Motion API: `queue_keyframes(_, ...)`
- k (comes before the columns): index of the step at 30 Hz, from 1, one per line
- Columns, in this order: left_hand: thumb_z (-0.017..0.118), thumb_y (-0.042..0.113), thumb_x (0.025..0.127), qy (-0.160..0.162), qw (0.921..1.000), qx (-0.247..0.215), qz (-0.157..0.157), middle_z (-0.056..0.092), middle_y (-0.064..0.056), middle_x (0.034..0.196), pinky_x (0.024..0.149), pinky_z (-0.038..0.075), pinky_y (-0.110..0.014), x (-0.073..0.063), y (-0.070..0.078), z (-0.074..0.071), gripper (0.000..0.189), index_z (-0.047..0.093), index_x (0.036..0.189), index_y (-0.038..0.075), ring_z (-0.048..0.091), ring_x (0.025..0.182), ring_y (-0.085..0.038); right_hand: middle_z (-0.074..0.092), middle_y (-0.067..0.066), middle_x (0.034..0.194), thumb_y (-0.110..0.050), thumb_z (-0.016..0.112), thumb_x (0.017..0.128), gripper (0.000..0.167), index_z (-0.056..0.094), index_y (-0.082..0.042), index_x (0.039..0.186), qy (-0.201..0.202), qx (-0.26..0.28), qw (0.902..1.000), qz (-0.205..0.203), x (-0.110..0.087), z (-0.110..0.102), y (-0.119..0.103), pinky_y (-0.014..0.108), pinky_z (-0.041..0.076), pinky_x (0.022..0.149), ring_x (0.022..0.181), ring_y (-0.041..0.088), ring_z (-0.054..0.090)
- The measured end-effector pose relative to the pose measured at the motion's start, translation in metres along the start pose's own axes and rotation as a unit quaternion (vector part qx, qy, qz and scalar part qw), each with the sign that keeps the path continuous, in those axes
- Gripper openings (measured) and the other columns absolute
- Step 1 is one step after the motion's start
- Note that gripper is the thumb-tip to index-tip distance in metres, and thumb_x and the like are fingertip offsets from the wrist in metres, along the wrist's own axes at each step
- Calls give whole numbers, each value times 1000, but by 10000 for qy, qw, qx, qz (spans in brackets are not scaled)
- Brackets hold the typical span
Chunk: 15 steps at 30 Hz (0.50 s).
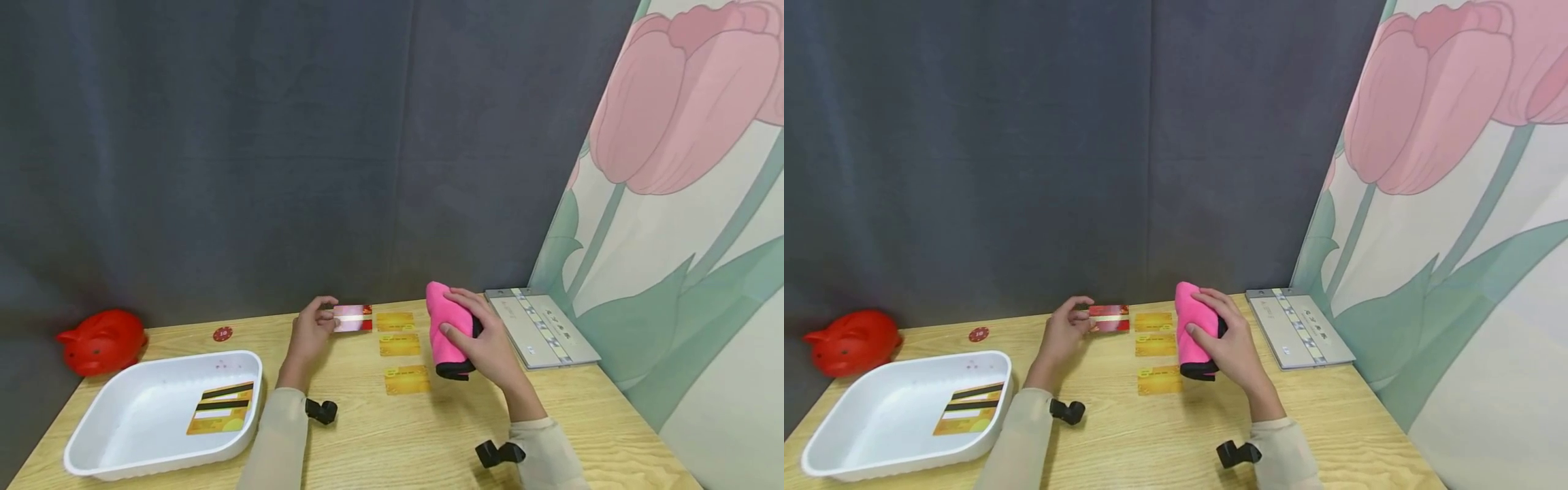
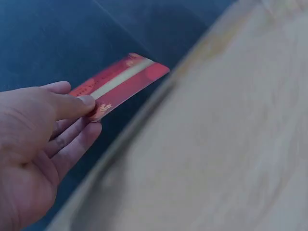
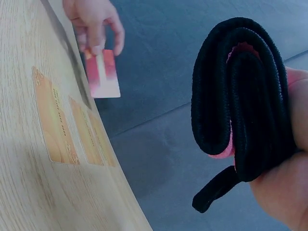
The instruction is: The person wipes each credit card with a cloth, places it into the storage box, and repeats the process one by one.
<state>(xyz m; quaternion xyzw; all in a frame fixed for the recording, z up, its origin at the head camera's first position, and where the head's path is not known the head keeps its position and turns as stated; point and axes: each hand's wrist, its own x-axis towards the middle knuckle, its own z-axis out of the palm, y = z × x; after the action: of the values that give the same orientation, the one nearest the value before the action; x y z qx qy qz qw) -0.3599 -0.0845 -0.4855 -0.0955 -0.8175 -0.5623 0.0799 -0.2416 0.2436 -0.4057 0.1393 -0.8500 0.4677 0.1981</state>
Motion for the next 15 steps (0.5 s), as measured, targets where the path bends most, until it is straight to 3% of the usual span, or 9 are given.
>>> queue_keyframes(4, 70, 9, 98, 198, 9990, -389, 69, 77, -13, 105, 85, 62, -46, -7, 20, -8, 23, 71, 120, 13, 73, 94, -24, 53, 1, 153, -22, 78, 93, 52, 62, -26, 142, -11, 49, 10000, -72, 1, 4, -1, 39, 48, 103, 138, 25, 49)
queue_keyframes(9, 72, 11, 97, 403, 9970, -638, 142, 76, -12, 111, 84, 62, -31, -21, 52, -11, 21, 78, 117, 15, 71, 100, -21, 53, 2, 152, -21, 77, 93, 52, 62, -26, 142, -29, 131, 9999, -90, 0, 5, -2, 34, 49, 100, 136, 25, 50)
queue_keyframes(15, 74, 12, 96, 45, 9959, -840, 345, 73, -5, 126, 91, 59, -23, -41, 86, -19, 31, 74, 126, 20, 67, 114, -21, 53, 4, 152, -16, 77, 92, 52, 63, -24, 141, -26, 258, 9994, -224, -1, 3, -5, 23, 49, 97, 137, 27, 50)
